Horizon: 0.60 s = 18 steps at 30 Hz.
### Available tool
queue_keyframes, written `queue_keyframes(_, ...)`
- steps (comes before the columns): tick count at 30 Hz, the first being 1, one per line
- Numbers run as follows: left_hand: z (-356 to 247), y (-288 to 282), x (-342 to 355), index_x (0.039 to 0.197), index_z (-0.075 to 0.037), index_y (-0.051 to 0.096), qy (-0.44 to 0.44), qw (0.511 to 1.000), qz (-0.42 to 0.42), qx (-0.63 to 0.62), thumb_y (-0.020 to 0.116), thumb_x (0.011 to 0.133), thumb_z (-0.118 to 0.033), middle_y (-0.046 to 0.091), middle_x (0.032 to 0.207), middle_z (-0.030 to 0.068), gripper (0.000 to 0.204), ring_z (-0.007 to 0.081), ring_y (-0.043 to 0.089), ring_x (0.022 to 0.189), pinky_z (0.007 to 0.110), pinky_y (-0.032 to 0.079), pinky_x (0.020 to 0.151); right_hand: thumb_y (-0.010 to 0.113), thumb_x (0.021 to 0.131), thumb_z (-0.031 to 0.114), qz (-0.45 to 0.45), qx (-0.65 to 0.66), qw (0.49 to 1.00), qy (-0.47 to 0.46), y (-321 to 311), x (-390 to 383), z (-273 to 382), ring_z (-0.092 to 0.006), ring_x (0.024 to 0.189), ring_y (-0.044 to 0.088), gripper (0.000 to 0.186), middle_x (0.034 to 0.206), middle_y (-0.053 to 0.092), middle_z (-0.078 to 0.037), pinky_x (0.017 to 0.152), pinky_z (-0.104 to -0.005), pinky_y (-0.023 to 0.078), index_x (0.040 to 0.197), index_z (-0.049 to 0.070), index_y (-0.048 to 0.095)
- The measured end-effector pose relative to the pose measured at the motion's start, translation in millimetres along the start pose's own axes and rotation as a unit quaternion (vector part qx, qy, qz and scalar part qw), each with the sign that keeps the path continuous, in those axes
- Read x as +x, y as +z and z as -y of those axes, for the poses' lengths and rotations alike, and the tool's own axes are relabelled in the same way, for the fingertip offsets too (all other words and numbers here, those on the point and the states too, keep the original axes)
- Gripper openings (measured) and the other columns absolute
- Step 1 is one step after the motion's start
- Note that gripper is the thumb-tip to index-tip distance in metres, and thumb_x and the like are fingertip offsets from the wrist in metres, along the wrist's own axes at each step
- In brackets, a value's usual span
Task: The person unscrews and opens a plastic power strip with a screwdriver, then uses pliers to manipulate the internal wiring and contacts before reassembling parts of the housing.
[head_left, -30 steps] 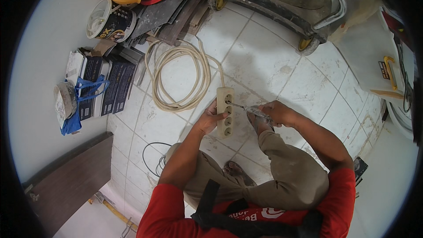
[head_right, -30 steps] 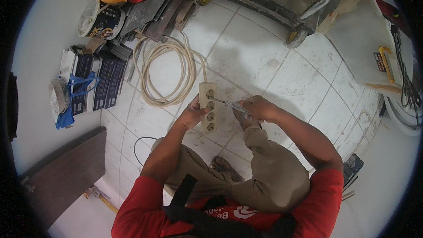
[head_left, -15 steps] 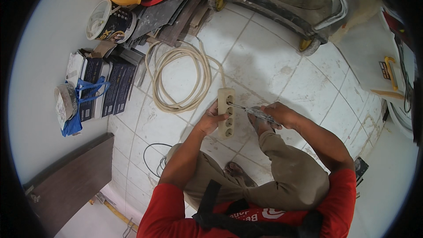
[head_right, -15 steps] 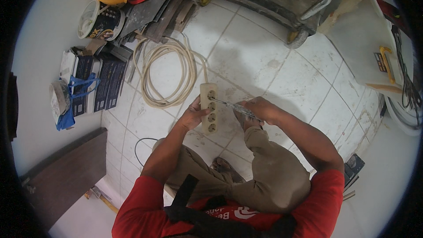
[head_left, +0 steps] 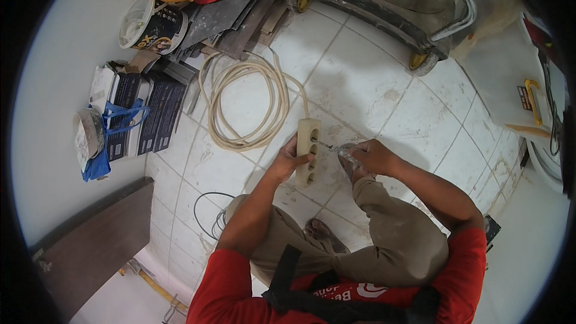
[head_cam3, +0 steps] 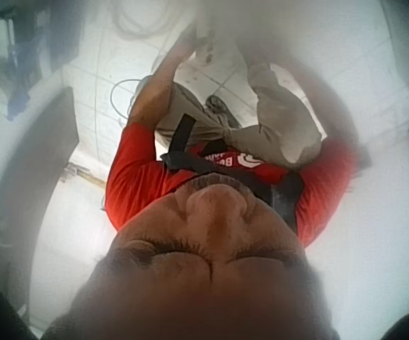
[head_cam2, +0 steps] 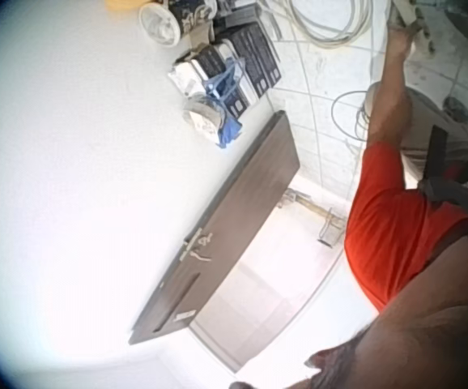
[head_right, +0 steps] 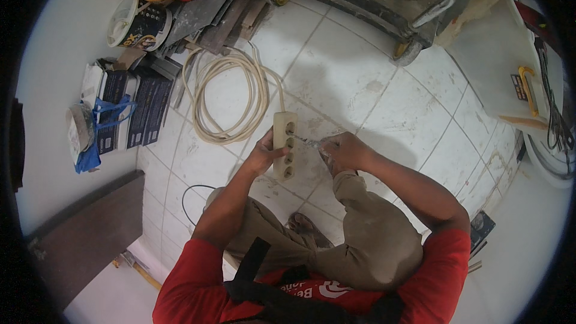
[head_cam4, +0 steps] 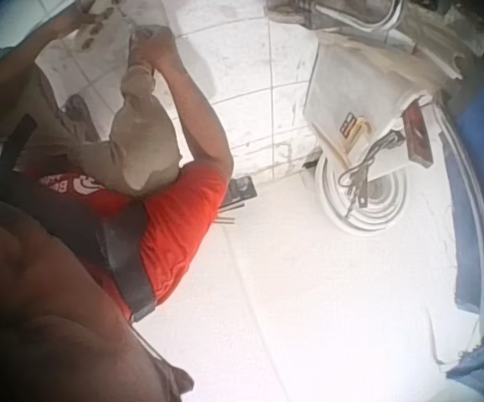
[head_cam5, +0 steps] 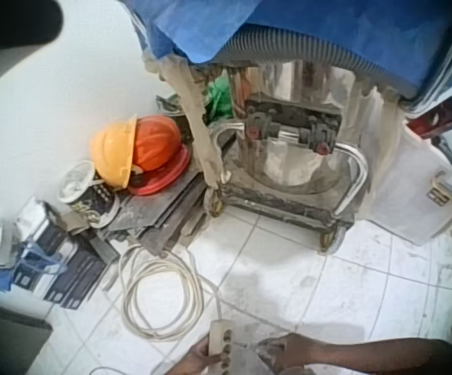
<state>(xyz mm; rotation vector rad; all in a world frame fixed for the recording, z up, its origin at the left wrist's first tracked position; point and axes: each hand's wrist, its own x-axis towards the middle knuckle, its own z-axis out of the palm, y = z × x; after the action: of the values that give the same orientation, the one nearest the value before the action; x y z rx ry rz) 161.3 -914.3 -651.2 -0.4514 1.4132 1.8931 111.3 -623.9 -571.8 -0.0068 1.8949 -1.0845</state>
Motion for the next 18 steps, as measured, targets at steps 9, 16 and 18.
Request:
queue_keyframes(9,1.8,-6.1,-1.7,0.162,-0.015,0.022,-0.013,0.995,0.027,-0.093,0.063,0.090,0.011,0.054,0.145,0.0076,0.087,0.0221,0.055,0.128,0.039,0.043,0.111,0.060,0.094,0.028,-0.013,-0.048,0.998,-0.032,-6.0,-14.5,13.2,-0.0348,0.098,0.070,0.035,0.102,0.072,-0.024,0.091,-0.0407,0.052,0.111,0.000,0.072)
queue_keyframes(16,0.9,-4.1,0.7,0.162,-0.015,0.022,-0.018,0.991,0.033,-0.129,0.060,0.091,0.013,0.056,0.142,0.0085,0.086,0.0231,0.055,0.127,0.040,0.043,0.111,0.059,0.095,0.028,-0.028,-0.014,0.998,-0.057,-3.1,-17.8,3.8,-0.0369,0.101,0.069,0.037,0.107,0.072,-0.025,0.092,-0.0412,0.052,0.119,0.001,0.069)
queue_keyframes(18,0.0,-2.0,1.0,0.162,-0.015,0.023,-0.025,0.990,0.028,-0.137,0.059,0.091,0.013,0.056,0.142,0.0085,0.085,0.0232,0.055,0.128,0.041,0.043,0.111,0.058,0.096,0.028,-0.026,-0.013,0.998,-0.055,-4.0,-19.2,4.6,-0.0378,0.101,0.069,0.038,0.108,0.071,-0.025,0.093,-0.0413,0.052,0.119,0.001,0.069)
